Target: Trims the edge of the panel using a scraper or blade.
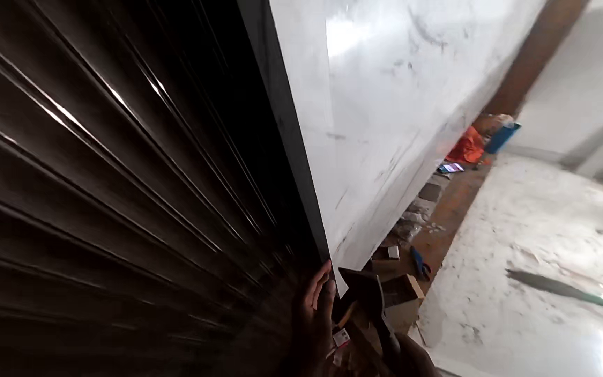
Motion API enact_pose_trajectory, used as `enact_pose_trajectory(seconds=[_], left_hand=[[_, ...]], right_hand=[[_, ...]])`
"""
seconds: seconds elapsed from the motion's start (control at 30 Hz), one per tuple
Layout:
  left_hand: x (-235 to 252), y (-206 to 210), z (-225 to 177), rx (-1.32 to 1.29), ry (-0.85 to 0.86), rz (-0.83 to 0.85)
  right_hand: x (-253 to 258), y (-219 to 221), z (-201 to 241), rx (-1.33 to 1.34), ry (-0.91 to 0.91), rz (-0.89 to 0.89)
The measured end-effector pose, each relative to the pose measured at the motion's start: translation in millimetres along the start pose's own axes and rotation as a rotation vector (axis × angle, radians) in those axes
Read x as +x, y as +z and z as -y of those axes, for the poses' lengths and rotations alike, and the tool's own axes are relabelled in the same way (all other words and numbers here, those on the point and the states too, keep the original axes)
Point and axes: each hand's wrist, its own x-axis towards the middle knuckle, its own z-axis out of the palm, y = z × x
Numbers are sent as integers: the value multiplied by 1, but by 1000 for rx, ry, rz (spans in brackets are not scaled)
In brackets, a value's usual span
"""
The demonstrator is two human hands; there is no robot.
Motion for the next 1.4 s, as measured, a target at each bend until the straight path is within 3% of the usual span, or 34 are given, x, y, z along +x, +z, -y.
enact_pose_trajectory(seconds=[0.13, 0.3, 0.4, 0.5, 0.6, 0.73, 0.9, 0.97, 1.07, 1.2, 1.33, 1.4], left_hand=[[-24, -12, 16, -48, 52, 5], [-29, 4, 53, 113, 307, 12], [-22, 21, 75, 0, 144, -38], [-21, 33, 67, -171, -82, -63], [-19, 44, 58, -297, -99, -70], [-15, 54, 57, -440, -117, -63], [-14, 60, 44, -481, -232, -120], [-14, 62, 44, -530, -228, -111], [-16, 62, 49, -530, -236, -78], [-16, 61, 47, -490, -236, -63], [-11, 60, 45, -472, -238, -59], [-14, 60, 43, -454, -253, -59]], right_hand=[[-9, 54, -9, -176, -7, -167], [-4, 85, -42, -272, -62, -304], [4, 89, -65, -291, -97, -314], [9, 92, -76, -286, -113, -320], [9, 92, -73, -290, -91, -316], [0, 77, -62, -77, -87, -268], [4, 74, -87, 522, -176, -454], [8, 77, -89, 553, -262, -469], [1, 78, -88, 633, -179, -527], [7, 85, -88, 630, -269, -570], [6, 83, -87, 773, -157, -605], [11, 85, -85, 804, -188, -636]])
